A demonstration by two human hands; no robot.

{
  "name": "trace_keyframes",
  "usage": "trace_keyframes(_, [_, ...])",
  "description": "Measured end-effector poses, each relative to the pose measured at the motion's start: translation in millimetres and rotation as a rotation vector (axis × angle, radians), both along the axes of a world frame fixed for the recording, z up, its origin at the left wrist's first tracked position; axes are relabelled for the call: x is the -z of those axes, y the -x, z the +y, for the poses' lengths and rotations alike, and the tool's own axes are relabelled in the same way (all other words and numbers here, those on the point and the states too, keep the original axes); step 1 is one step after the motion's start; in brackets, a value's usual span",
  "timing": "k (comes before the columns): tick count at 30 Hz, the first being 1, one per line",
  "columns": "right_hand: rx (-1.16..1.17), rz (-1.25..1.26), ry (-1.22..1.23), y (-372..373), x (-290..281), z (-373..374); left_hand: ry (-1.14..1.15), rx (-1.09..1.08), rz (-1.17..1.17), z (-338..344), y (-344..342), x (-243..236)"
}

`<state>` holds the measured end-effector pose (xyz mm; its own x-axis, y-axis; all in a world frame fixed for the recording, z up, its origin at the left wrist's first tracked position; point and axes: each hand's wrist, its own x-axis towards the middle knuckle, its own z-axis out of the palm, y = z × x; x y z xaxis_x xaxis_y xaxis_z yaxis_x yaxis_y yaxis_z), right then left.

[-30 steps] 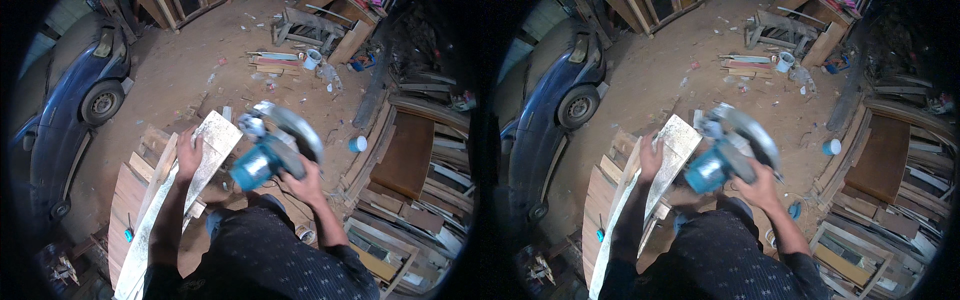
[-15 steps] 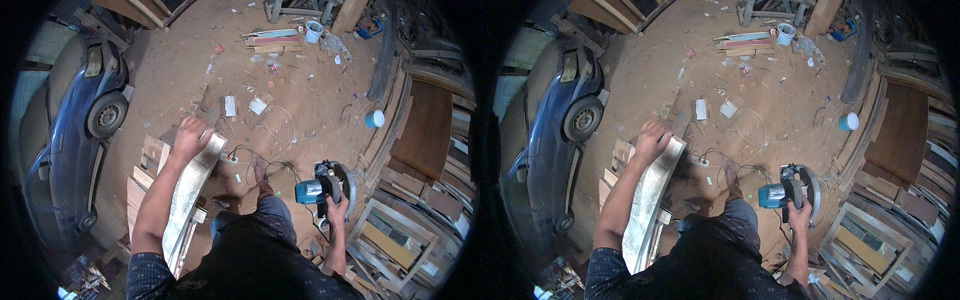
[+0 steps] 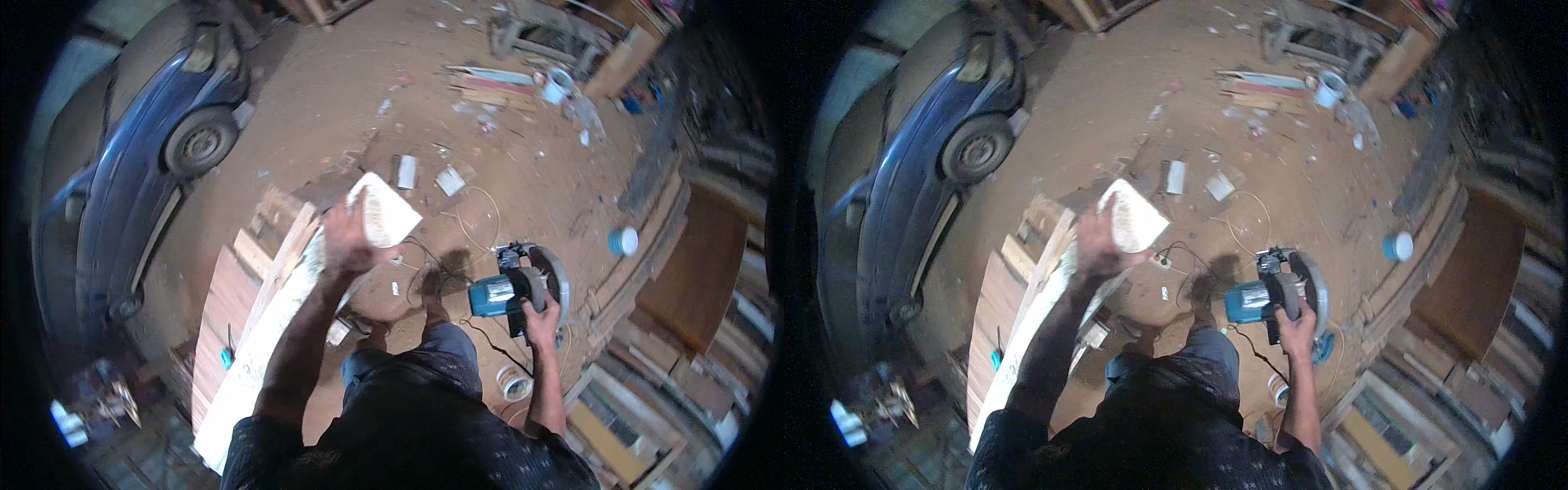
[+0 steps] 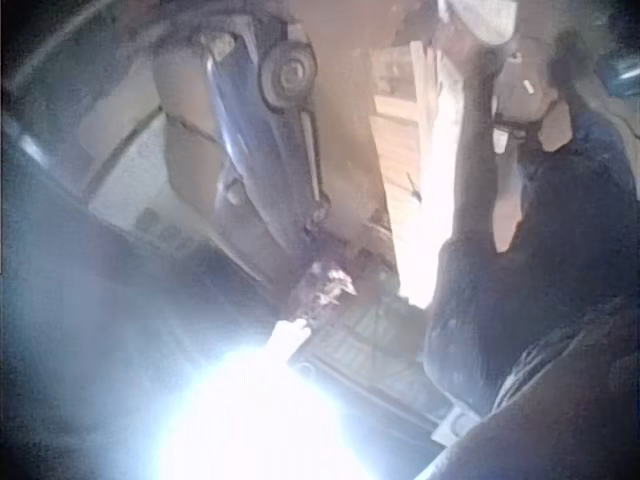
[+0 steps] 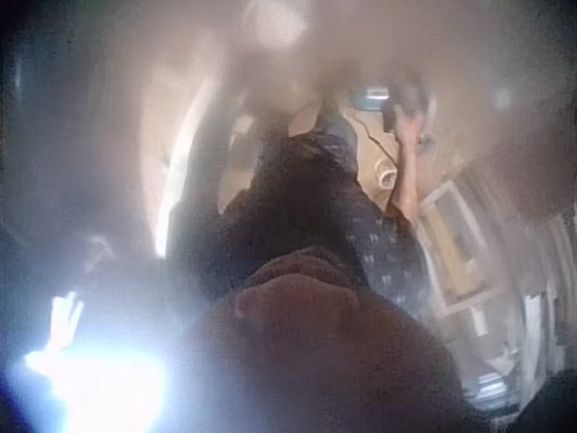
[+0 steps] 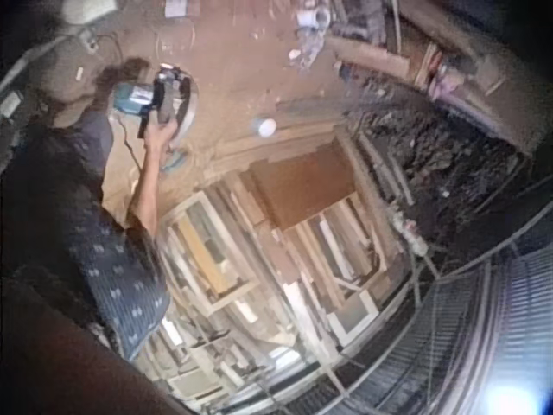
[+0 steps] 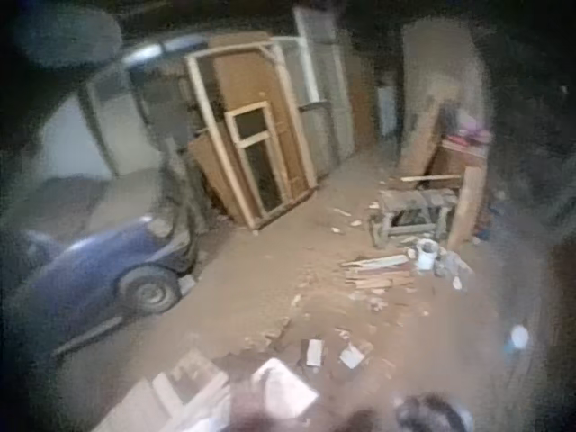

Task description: The person selects long wooden planks from a stack, measures them with a tape measure, and cuts them to size using a circular saw. The person handles the planks one at a time, marking measurements before cutting.

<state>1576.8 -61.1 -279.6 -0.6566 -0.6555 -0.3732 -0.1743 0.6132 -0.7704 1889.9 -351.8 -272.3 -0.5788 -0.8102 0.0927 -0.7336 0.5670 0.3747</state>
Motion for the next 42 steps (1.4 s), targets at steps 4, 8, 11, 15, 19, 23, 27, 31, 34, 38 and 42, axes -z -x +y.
trace_keyframes(4, [-0.086,0.092,0.045,13.4,-14.1,-21.8,-0.031,-0.141,-0.064,30.8,-24.1,-17.0])
trace_keyframes(8, [-0.307,0.001,0.110,26.1,-79.5,-67.0,-0.122,-0.195,-0.088,78.4,-68.9,-33.4])
trace_keyframes(11, [-0.449,0.075,0.173,11.2,-114.7,-119.6,-0.131,-0.216,-0.116,111.6,-116.3,-33.6])
trace_keyframes(15, [-0.717,0.255,0.268,-30.3,-162.6,-188.5,-0.169,-0.225,-0.118,156.7,-179.4,-29.9])
trace_keyframes(19, [-1.075,0.546,0.218,-86.4,-190.5,-261.3,-0.208,-0.204,-0.060,184.1,-234.1,-24.4])
trace_keyframes(23, [-1.388,0.898,0.045,-192.9,-194.4,-316.3,-0.185,-0.204,0.006,194.7,-253.0,-18.7])
trace_keyframes(27, [-1.881,1.135,0.080,-327.1,-186.7,-341.7,-0.143,-0.219,0.074,205.2,-262.3,-18.5])
trace_keyframes(31, [-2.244,1.298,0.465,-455.4,-125.1,-341.4,-0.105,-0.369,0.085,231.6,-286.7,-13.2])
trace_keyframes(34, [-2.280,1.277,0.649,-533.1,-59.4,-320.9,-0.047,-0.550,0.130,268.8,-327.6,0.2])
trace_keyframes(38, [-2.207,1.523,0.649,-601.2,-6.2,-266.4,-0.012,-0.792,0.073,336.8,-385.2,8.9])
trace_keyframes(42, [-2.200,1.557,0.665,-621.2,13.2,-242.2,0.046,-0.957,0.131,383.6,-423.6,9.3])
